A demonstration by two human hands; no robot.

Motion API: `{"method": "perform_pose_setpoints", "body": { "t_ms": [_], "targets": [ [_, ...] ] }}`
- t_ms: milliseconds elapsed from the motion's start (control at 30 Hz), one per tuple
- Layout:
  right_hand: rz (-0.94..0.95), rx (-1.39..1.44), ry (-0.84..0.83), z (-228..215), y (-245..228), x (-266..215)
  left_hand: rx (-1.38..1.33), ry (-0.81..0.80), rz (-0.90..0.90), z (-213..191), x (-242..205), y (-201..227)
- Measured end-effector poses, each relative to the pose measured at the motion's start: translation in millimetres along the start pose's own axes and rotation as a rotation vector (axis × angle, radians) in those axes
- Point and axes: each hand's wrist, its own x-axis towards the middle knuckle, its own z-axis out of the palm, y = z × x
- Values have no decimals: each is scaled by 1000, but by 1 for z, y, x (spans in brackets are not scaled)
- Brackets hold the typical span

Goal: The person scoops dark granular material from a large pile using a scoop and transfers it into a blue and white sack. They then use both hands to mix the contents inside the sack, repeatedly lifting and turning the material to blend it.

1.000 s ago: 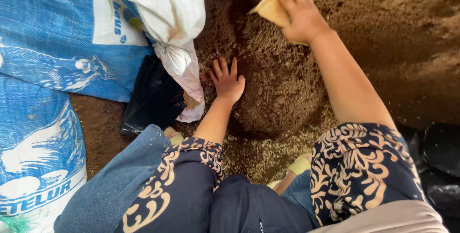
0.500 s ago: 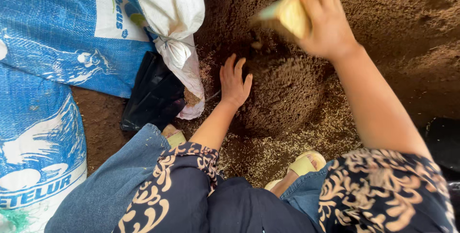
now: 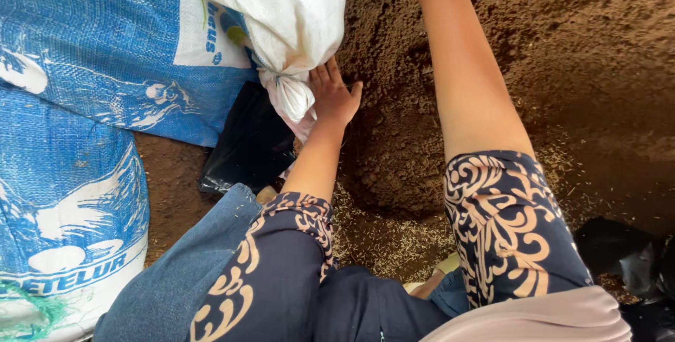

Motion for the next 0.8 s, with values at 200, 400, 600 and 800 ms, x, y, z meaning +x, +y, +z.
{"method": "perform_pose_setpoints", "body": {
  "t_ms": [200, 400, 600, 800],
  "targets": [
    [-14, 8, -130, -6, -4, -10, 18, -54, 6, -3, -4, 7],
    [-154, 23, -120, -31, -14, -48, 24, -163, 73, 4, 12, -4],
    [-273, -42, -308, -64, -24, -147, -260, -451, 125, 20, -34, -7],
    [-483, -151, -329, -112, -16, -236, -260, -231, 554, -6, -111, 8]
  ]
}}
